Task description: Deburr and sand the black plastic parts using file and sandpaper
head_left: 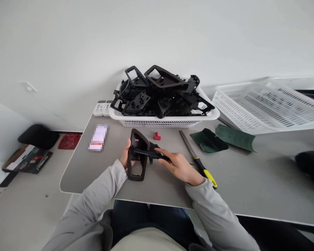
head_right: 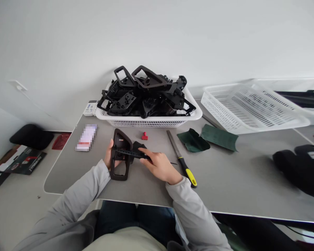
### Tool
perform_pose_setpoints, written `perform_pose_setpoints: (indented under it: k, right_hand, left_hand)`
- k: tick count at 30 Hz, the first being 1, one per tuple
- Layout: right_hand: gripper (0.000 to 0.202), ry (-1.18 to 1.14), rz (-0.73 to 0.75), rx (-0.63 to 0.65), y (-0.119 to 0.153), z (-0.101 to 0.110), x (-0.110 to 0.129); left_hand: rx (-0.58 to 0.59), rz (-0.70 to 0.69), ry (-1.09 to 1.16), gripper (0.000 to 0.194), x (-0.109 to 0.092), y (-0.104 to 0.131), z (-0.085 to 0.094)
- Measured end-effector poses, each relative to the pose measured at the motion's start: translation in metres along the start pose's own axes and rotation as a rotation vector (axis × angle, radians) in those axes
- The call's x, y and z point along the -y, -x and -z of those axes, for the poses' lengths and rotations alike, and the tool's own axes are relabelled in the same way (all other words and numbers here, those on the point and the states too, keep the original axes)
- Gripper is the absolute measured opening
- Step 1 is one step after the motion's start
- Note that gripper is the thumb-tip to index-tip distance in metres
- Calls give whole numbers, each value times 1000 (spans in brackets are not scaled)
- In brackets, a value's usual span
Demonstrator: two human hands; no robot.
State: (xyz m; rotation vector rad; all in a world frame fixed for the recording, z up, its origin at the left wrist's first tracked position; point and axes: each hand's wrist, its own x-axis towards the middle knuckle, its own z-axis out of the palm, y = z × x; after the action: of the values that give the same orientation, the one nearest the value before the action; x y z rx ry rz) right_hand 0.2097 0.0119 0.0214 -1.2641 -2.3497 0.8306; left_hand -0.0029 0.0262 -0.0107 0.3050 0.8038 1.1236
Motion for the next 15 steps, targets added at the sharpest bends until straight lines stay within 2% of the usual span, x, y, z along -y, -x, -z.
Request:
perform_pose_setpoints:
  k: [7,12,15]
  right_hand:
    - [51,21,7,84,-1,-7,-1]
    - [45,100,-38,142,-1,-9,-2]
    - [36,45,22,165,1,-9,-1]
  left_hand:
    - [14,-45,69,54,-6,3,-3]
    - [-30,-21,86,53,-8,3,-2]
    - [-45,-43,79,51,-7,0,0]
